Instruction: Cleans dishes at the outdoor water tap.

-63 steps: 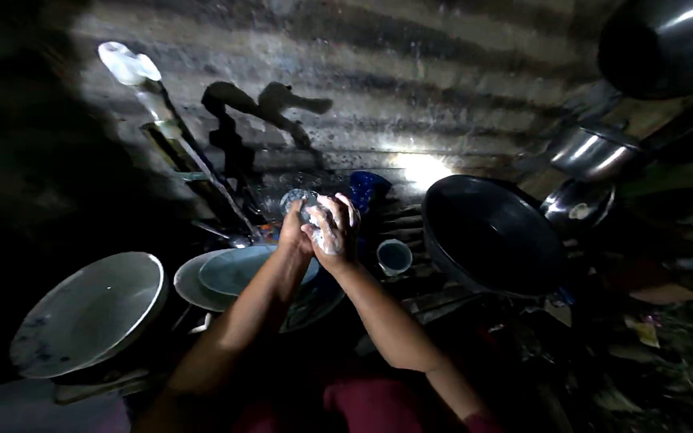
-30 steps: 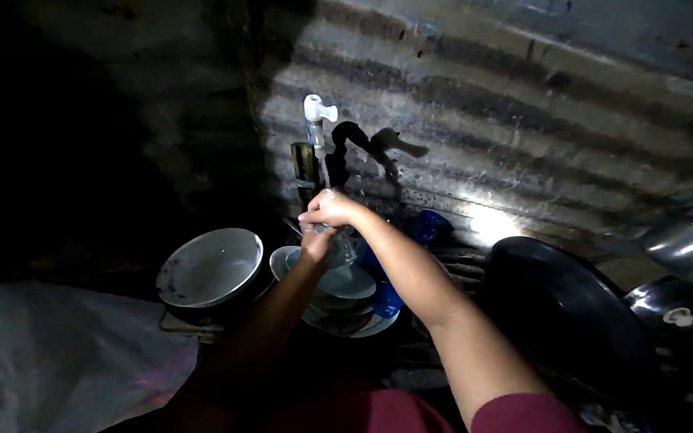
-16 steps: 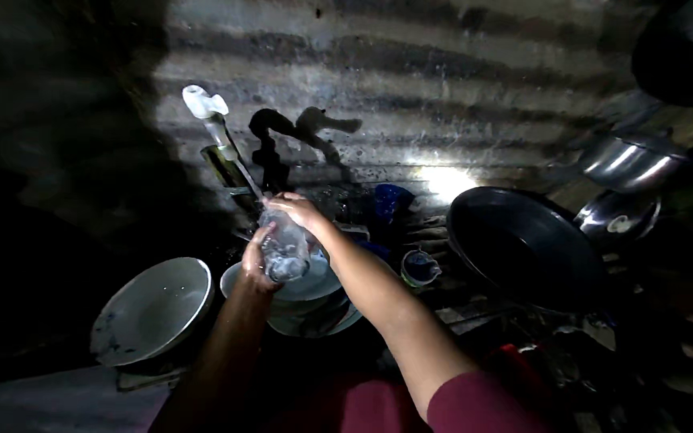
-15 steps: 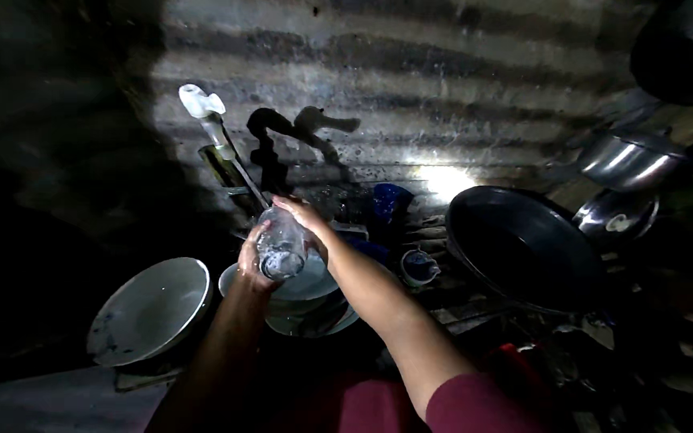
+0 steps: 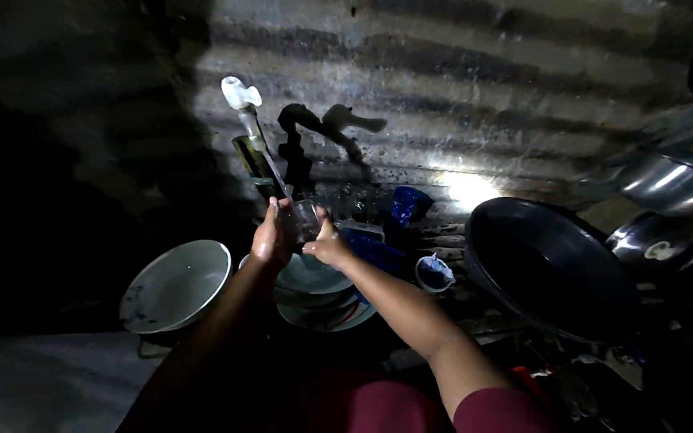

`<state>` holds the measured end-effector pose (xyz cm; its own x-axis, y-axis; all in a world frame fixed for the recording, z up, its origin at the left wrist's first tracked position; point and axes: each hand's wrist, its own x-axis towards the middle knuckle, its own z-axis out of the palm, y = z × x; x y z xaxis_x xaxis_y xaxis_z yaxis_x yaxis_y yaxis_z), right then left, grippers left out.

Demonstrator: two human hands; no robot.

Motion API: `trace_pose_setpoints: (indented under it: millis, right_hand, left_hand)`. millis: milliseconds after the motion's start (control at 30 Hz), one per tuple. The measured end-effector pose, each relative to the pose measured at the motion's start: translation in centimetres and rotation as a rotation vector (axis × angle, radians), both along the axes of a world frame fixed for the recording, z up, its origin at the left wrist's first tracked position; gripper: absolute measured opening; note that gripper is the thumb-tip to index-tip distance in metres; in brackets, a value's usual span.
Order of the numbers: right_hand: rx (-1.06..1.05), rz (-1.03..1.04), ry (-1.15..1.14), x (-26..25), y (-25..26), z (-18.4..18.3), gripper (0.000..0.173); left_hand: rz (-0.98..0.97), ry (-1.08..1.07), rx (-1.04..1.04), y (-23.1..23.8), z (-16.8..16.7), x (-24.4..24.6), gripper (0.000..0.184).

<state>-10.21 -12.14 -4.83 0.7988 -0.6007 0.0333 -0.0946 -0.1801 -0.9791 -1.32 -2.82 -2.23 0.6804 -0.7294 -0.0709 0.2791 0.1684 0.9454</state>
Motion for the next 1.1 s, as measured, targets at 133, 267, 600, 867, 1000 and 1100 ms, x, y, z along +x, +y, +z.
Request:
trace_pose_setpoints:
  millis: [133, 267, 600, 867, 1000, 1100]
  right_hand:
    - [-0.120, -0.037, -0.001, 1.3, -0.7, -1.2, 0.107]
    - [-0.117, 0.029, -0.050, 1.3, -0.6, -0.3, 0.112]
    - [-0.423, 0.147, 0.155, 1.1, -2.9, 1.9, 0.118]
    - [-1.328, 0.386, 0.837, 1.3, -2.2, 11.9, 0.111]
    - [-1.295, 0.400, 0.885, 1.1, -2.3, 11.6, 0.110]
    - [-1.056, 0.364, 0.874, 0.3, -4.1, 9.5, 0.116]
  left_hand:
    - [-0.023, -0.021, 0.064, 0.1, -0.4, 1.0, 0.061]
    - [-0.020, 0.002, 0.085, 0.4, -0.7, 1.5, 0.063]
    - [0.014, 0.262, 0.130, -0.2, -0.9, 1.7, 0.048]
    - [-0.206, -0.024, 0.507, -5.5, -5.2, 5.4, 0.030]
    - [-0.247, 0.011, 0.348, -5.9, -5.9, 5.3, 0.022]
    - [-0.171, 0.069, 0.403, -4.8, -4.5, 3.3, 0.032]
